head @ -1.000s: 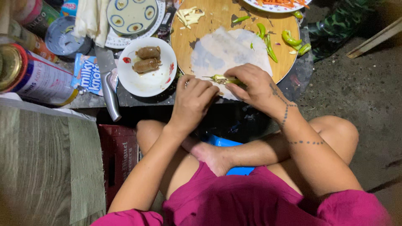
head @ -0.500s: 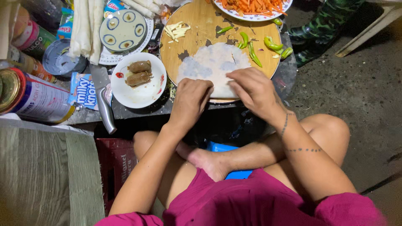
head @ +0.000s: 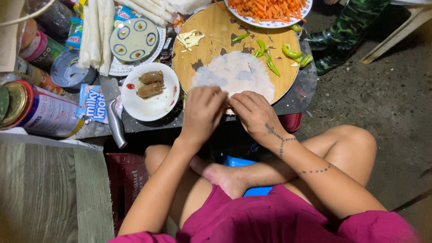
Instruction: The person places a piece of meat and a green pepper onto a wrapper on a wooden cutting board and then rolls the wrapper around the ingredients.
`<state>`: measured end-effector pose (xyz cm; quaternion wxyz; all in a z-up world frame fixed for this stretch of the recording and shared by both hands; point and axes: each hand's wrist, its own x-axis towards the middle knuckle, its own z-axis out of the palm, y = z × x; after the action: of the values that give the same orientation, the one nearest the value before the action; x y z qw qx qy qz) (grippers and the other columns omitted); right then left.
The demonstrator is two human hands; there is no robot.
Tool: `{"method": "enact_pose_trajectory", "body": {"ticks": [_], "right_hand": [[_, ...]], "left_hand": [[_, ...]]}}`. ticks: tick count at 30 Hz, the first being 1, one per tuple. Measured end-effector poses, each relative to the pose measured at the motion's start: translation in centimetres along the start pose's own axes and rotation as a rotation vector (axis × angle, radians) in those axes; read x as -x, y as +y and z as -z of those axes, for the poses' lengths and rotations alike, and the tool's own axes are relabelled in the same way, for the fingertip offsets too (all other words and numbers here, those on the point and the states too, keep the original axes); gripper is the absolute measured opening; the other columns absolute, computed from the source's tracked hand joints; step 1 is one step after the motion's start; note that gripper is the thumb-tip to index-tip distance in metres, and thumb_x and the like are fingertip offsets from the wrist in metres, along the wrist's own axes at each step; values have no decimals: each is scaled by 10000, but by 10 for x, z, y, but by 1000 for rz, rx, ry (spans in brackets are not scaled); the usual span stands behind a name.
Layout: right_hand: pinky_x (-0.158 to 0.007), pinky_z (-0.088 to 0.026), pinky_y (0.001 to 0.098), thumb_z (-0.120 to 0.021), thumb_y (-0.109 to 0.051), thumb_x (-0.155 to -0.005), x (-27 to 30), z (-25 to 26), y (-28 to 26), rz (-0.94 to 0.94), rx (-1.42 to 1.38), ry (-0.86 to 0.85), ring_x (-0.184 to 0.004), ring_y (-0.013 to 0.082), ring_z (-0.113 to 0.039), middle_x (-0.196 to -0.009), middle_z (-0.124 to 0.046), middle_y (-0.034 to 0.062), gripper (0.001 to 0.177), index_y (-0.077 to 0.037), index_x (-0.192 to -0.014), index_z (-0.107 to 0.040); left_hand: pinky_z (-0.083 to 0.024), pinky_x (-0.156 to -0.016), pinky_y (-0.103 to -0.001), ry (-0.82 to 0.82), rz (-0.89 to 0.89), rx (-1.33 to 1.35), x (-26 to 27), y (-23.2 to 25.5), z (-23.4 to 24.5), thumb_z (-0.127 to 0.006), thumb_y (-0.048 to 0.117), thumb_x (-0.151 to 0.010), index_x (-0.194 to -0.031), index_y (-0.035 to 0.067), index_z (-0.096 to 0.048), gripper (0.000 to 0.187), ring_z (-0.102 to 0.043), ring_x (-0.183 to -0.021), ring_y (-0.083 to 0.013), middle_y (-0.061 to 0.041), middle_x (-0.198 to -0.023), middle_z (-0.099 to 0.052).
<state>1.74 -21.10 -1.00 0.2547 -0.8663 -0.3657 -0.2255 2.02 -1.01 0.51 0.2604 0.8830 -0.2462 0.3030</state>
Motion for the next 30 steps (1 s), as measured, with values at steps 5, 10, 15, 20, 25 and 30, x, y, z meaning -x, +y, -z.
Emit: {"method": "enact_pose_trajectory", "body": {"ticks": [5, 10, 15, 20, 25, 30], "right_hand": [[-954, -471, 443, -691, -82, -910, -5, 1, 7, 1, -60, 11, -1105, 339, -609, -1158, -639, 137, 298, 4, -1188, -627], [-902, -464, 439, -693, -91, -919, -11, 0, 9, -6, -85, 2, -1042, 341, -601, -1095, -636, 119, 252, -17, -1150, -629], [-840, -458, 429, -676, -71, -909, -14, -3, 12, -102, -40, -26, -979, 337, -583, -1039, -600, 139, 263, -42, -1170, -656], [-881, -445, 428, -679, -95, -924, -17, -1, 20, -85, 70, 18, -1013, 302, -593, -1002, -607, 80, 215, -71, -1137, -666], [-910, -420, 432, -676, -100, -909, -18, 0, 13, -40, 170, 41, -1076, 285, -571, -1106, -639, 63, 212, -81, -1120, -671], [-901, -404, 483, -687, -134, -866, -11, 9, -1, -59, 215, -7, -1050, 319, -541, -1111, -577, 128, 396, -1, -1238, -661]], "left_hand": [[-474, -949, -437, -88, -148, 109, 1, -1, 5, -738, 126, -929, -1197, 12, -656, 303, -617, -1007, -307, -99, -1063, -670], [-471, -926, -433, -139, -172, 147, -2, -9, 9, -739, 126, -914, -1157, 23, -660, 275, -617, -980, -301, -89, -1022, -683], [-465, -919, -434, -204, -149, 144, -11, -20, 1, -756, 150, -913, -1063, 53, -675, 196, -604, -955, -310, -87, -961, -663], [-437, -948, -444, -111, -147, 28, -15, -22, -12, -726, 131, -891, -1040, 91, -688, 159, -589, -1021, -314, -100, -1059, -633], [-422, -1052, -472, -153, -167, -124, -7, -17, -18, -722, 147, -921, -1154, 65, -675, 251, -591, -1040, -287, -95, -1088, -617], [-363, -1166, -537, -130, -255, -177, 3, -16, -9, -711, 181, -939, -1155, 65, -639, 256, -606, -1096, -249, -78, -1142, -634]]}}
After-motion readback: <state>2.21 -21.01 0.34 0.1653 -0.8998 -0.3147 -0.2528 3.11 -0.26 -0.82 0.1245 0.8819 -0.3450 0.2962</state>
